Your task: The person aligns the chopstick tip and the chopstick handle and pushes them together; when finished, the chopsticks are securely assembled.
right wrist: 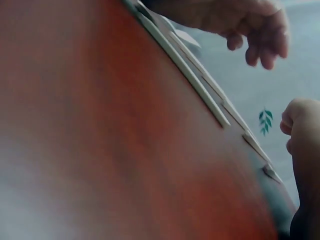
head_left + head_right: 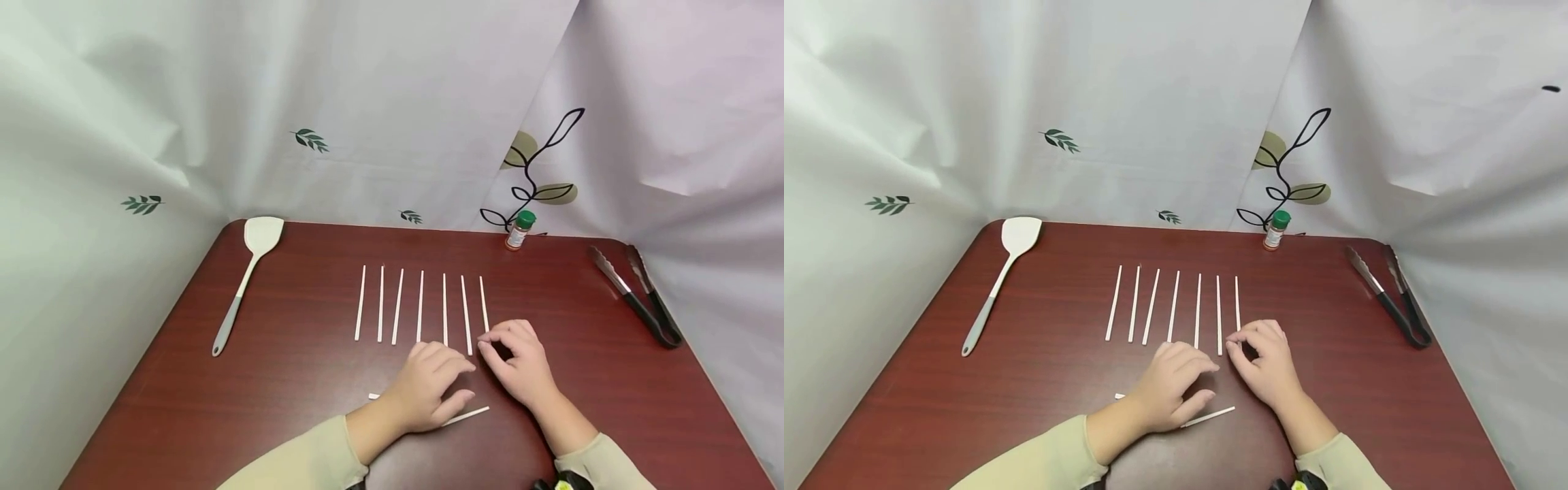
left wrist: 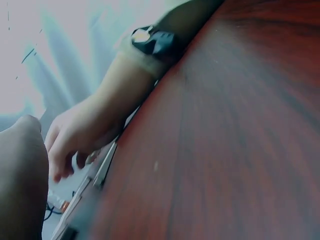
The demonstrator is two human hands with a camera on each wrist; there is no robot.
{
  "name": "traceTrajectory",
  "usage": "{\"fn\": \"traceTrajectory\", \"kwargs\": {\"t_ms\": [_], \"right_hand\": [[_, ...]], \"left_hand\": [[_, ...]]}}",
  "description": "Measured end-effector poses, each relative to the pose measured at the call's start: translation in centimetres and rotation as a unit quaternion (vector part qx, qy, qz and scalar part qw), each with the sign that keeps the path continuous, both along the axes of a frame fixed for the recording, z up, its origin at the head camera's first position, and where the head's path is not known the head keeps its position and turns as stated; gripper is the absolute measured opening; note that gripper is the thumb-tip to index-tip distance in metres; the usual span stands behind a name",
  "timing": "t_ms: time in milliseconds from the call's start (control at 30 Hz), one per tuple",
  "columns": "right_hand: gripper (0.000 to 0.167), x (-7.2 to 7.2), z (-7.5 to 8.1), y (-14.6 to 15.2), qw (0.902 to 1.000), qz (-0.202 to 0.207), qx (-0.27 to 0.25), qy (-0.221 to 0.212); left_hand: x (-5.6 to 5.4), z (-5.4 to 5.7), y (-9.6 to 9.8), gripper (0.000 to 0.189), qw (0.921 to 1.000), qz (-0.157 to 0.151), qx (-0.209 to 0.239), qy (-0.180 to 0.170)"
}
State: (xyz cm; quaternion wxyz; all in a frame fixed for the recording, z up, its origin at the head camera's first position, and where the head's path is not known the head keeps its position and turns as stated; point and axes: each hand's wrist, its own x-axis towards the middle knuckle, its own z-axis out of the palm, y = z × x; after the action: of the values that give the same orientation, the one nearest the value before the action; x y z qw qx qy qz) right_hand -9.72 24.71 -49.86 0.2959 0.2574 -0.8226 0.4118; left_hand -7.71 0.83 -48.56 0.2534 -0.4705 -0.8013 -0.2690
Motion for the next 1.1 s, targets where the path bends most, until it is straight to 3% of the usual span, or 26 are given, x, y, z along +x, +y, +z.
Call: {"fn": "traceTrajectory", "kwargs": {"t_ms": [100, 233, 367, 467, 733, 967, 1100], "right_hand": [[0.004, 1.2, 0.1, -0.5, 0.9994, 0.025, 0.000, 0.023], [0.024, 2.6, 0.5, -1.3, 0.9951, 0.095, -0.008, 0.026], [0.033, 3.5, 1.1, -2.0, 0.9806, 0.195, -0.015, 0.015], [0.035, 3.7, 1.1, -2.1, 0.9722, 0.234, -0.006, 0.003], [0.041, 3.7, -0.2, -1.5, 0.9630, 0.258, 0.074, -0.025], [0.028, 3.7, -0.2, -1.5, 0.9611, 0.252, 0.114, -0.009], [0.021, 3.9, 0.0, -1.5, 0.9610, 0.245, 0.124, -0.031]], "left_hand": [[0.2, 0.0, -1.5, 0.029, 0.9999, -0.004, 0.000, -0.014], [0.5, 0.0, -3.7, 0.025, 0.9995, -0.003, -0.004, -0.030], [0.8, -0.2, -5.9, 0.031, 0.9987, -0.012, -0.010, -0.048], [1.0, -0.4, -7.4, 0.037, 0.9977, -0.017, -0.018, -0.064], [0.9, -0.9, -9.9, 0.034, 0.9969, -0.014, -0.033, -0.070], [0.7, -1.1, -10.0, 0.015, 0.9982, -0.027, -0.026, -0.047], [0.7, -1.1, -9.9, 0.010, 0.9985, -0.033, -0.021, -0.038]]}}
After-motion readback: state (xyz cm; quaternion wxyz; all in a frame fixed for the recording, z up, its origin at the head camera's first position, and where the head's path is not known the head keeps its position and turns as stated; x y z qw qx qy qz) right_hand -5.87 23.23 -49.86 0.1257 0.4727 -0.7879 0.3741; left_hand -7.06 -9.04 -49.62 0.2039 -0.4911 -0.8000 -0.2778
